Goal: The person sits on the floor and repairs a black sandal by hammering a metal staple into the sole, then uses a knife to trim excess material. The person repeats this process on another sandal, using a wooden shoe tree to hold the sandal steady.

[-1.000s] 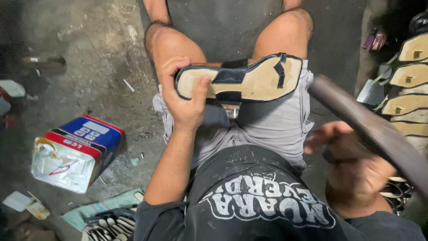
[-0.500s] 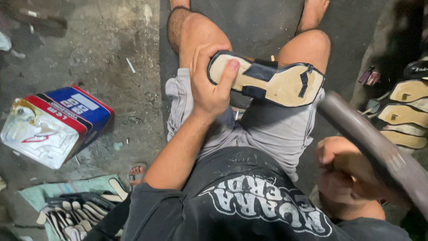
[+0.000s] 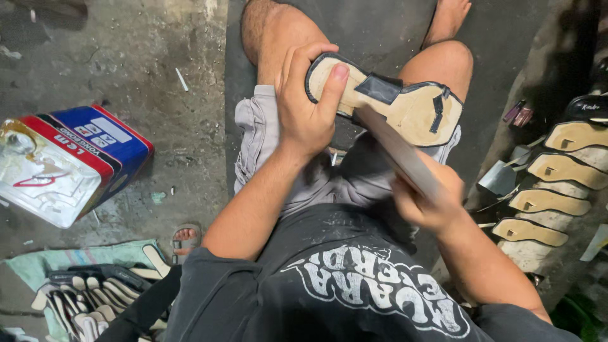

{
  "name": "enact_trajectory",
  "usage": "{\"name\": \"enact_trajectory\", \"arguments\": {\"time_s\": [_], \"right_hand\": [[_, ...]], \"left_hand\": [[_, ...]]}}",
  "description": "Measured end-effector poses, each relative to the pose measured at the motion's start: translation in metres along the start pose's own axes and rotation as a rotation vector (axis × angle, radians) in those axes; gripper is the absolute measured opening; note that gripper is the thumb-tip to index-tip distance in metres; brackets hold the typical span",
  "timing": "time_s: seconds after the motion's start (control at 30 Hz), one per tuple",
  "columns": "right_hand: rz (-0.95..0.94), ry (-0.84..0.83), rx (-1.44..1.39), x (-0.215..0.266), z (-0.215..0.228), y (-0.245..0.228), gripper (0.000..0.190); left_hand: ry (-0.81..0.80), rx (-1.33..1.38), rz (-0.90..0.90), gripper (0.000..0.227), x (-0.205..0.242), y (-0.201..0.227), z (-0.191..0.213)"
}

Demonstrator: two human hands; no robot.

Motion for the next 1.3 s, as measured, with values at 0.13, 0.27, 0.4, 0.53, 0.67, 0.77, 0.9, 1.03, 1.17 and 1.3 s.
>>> {"name": "enact_trajectory", "arguments": {"time_s": [0.13, 0.27, 0.4, 0.53, 0.67, 0.77, 0.9, 1.03, 1.17, 1.3], "right_hand": [[0.063, 0.032, -0.026, -0.003, 0.008, -0.012, 0.032], [-0.041, 0.03, 0.024, 0.006, 0.008, -0.001, 0.03], [-0.093, 0.018, 0.063, 0.025, 0.007, 0.012, 0.03], [-0.108, 0.219, -0.022, 0.052, 0.027, 0.028, 0.035], [-0.294, 0.53, -0.031, 0.099, 0.043, 0.09, 0.051], [-0.393, 0.522, 0.338, 0.146, 0.028, 0.157, 0.05], [-1.395, 0.14, 0.34, 0.22, -0.023, 0.279, 0.047], [-1.603, 0.062, 0.388, 0.258, -0.081, 0.31, 0.046], [-1.543, -0.193, 0.315, 0.243, -0.121, 0.33, 0.038], [-1.273, 0.017, 0.436, 0.188, -0.116, 0.369, 0.02]], "left_hand": [[-0.006, 0.042, 0.002, 0.023, -0.003, 0.002, -0.001], [-0.009, 0.018, 0.034, 0.023, 0.0, 0.001, 0.0], [-0.014, 0.058, 0.046, 0.022, 0.0, 0.002, -0.001], [-0.037, 0.062, 0.114, 0.024, 0.007, -0.006, 0.001], [-0.052, 0.128, 0.193, 0.031, 0.007, -0.018, 0.008], [-0.055, 0.134, 0.183, 0.037, 0.0, -0.022, 0.021], [-0.029, 0.235, 0.065, 0.042, -0.002, -0.022, 0.025], [-0.019, 0.137, 0.015, 0.047, -0.008, -0.023, 0.02], [0.062, -0.032, -0.052, 0.054, -0.011, -0.015, 0.015], [0.073, -0.111, -0.061, 0.053, -0.012, -0.013, 0.008]]}}
Point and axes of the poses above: each hand's wrist, its own x-axis away from the middle knuckle, its own z-axis out of the back of the hand, y = z × x, the point moved 4 cm from there along -x, towards the middle knuckle, and after that the axes turned 10 degrees about y, right-handed, at the moved point
